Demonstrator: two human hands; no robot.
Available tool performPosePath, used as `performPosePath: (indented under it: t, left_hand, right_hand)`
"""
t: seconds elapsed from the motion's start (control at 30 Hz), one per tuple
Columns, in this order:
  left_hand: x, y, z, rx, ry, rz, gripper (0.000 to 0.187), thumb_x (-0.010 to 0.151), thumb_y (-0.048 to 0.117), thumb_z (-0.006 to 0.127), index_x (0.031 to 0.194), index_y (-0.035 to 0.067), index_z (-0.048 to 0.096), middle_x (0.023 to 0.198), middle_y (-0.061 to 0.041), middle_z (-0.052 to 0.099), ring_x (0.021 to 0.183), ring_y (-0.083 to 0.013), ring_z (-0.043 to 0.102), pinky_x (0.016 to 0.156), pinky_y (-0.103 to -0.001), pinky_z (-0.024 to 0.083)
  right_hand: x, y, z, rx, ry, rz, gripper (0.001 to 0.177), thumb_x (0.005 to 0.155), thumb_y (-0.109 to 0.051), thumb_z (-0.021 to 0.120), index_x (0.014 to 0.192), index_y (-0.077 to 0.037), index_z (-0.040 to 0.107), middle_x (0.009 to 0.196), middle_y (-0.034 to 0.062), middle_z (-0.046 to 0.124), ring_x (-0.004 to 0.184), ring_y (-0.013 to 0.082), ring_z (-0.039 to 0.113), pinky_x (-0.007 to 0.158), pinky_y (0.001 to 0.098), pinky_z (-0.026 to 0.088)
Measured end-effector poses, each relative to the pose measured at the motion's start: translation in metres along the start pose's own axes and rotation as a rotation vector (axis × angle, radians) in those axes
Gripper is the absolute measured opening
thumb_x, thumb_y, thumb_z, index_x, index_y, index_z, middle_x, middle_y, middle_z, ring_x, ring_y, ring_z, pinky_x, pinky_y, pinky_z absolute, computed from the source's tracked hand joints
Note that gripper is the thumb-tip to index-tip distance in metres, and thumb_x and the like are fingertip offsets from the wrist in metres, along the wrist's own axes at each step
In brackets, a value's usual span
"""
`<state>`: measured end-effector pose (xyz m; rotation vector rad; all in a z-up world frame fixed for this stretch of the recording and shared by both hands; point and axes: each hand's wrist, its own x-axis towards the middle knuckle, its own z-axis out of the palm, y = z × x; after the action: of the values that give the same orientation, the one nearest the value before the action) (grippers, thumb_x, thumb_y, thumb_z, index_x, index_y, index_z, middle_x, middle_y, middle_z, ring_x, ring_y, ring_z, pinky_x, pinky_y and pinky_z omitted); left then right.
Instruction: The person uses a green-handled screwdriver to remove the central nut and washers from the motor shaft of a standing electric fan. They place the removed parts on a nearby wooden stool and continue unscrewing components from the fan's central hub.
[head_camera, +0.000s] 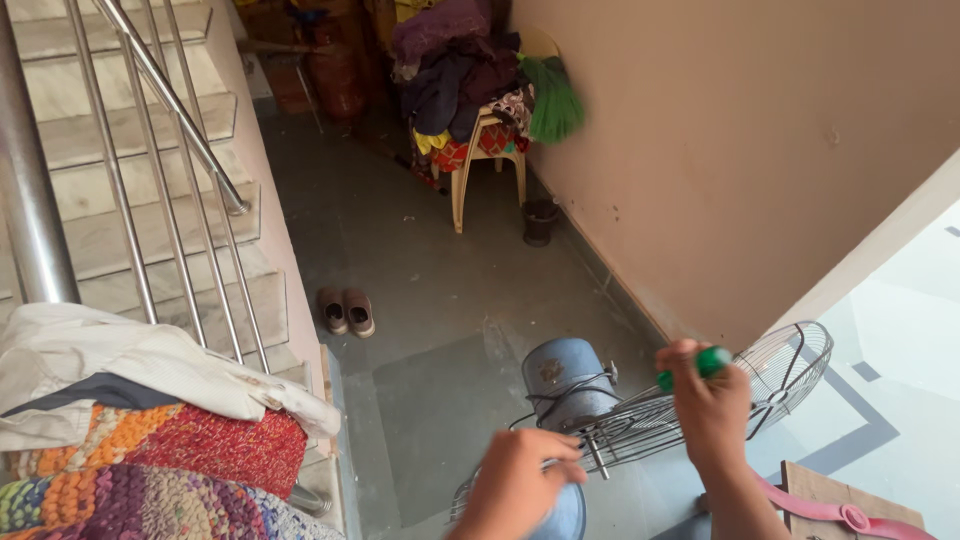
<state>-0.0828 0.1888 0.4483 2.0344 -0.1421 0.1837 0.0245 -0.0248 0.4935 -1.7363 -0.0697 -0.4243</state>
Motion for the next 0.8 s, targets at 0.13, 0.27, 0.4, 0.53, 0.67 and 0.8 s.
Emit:
performPosePath:
  t: [0.13,0.27,0.4,0.53,0.67,0.8]
  left_hand:
    - [0.038,-0.007,-0.03,-0.111,-0.032,-0.207,0.009,0.084,0.011,0.076,0.09,0.009,0.082,0.09,-0.009,0.083,0.083,-0.0159,0.079,0.078,-0.029,0.06]
    - [0.086,-0.057,-0.02,-0.154,0.084,-0.251,0.012,0.083,0.012,0.079,0.094,0.007,0.081,0.089,-0.007,0.082,0.083,-0.0139,0.078,0.078,-0.026,0.06]
    - [0.117,-0.116,0.013,-0.056,-0.05,-0.319,0.02,0.077,0.018,0.084,0.093,0.007,0.077,0.091,-0.009,0.08,0.086,-0.0192,0.077,0.079,-0.032,0.06]
    - [0.114,-0.146,0.034,0.105,-0.137,-0.141,0.029,0.068,0.022,0.09,0.088,0.009,0.073,0.09,-0.01,0.076,0.087,-0.0259,0.073,0.078,-0.038,0.057]
    - [0.102,-0.141,0.044,0.129,-0.208,-0.006,0.024,0.075,0.023,0.089,0.082,0.008,0.072,0.087,-0.013,0.073,0.087,-0.0341,0.069,0.076,-0.045,0.054]
    - [0.1,-0.142,0.038,0.098,-0.43,-0.012,0.012,0.082,0.018,0.08,0.089,0.012,0.073,0.086,-0.009,0.07,0.086,-0.03,0.07,0.074,-0.044,0.053]
  right_hand:
    - [0.005,-0.006,0.0,-0.29,-0.026,0.129,0.052,0.098,-0.051,0.062,0.086,-0.003,0.075,0.07,0.0088,0.069,0.066,0.0158,0.061,0.065,0.0319,0.048]
    - [0.006,-0.004,0.003,-0.267,-0.001,0.164,0.053,0.096,-0.054,0.062,0.09,-0.003,0.077,0.073,0.0071,0.071,0.068,0.0155,0.062,0.066,0.0323,0.049]
    - [0.009,0.001,-0.001,-0.245,0.01,0.18,0.053,0.097,-0.052,0.059,0.09,-0.003,0.078,0.074,0.0061,0.072,0.068,0.0145,0.062,0.065,0.0301,0.049]
    - [0.009,0.002,0.002,-0.308,0.013,0.369,0.049,0.097,-0.05,0.058,0.099,-0.006,0.079,0.078,0.0065,0.075,0.062,0.017,0.056,0.059,0.0324,0.048]
    - [0.01,-0.004,-0.001,-0.266,0.03,0.461,0.048,0.094,-0.048,0.059,0.103,-0.006,0.08,0.083,0.0059,0.077,0.069,0.012,0.061,0.059,0.0322,0.051]
    - [0.008,-0.011,-0.001,-0.319,0.057,0.592,0.047,0.098,-0.05,0.058,0.108,-0.009,0.08,0.09,0.0038,0.079,0.067,0.0143,0.06,0.059,0.0315,0.049]
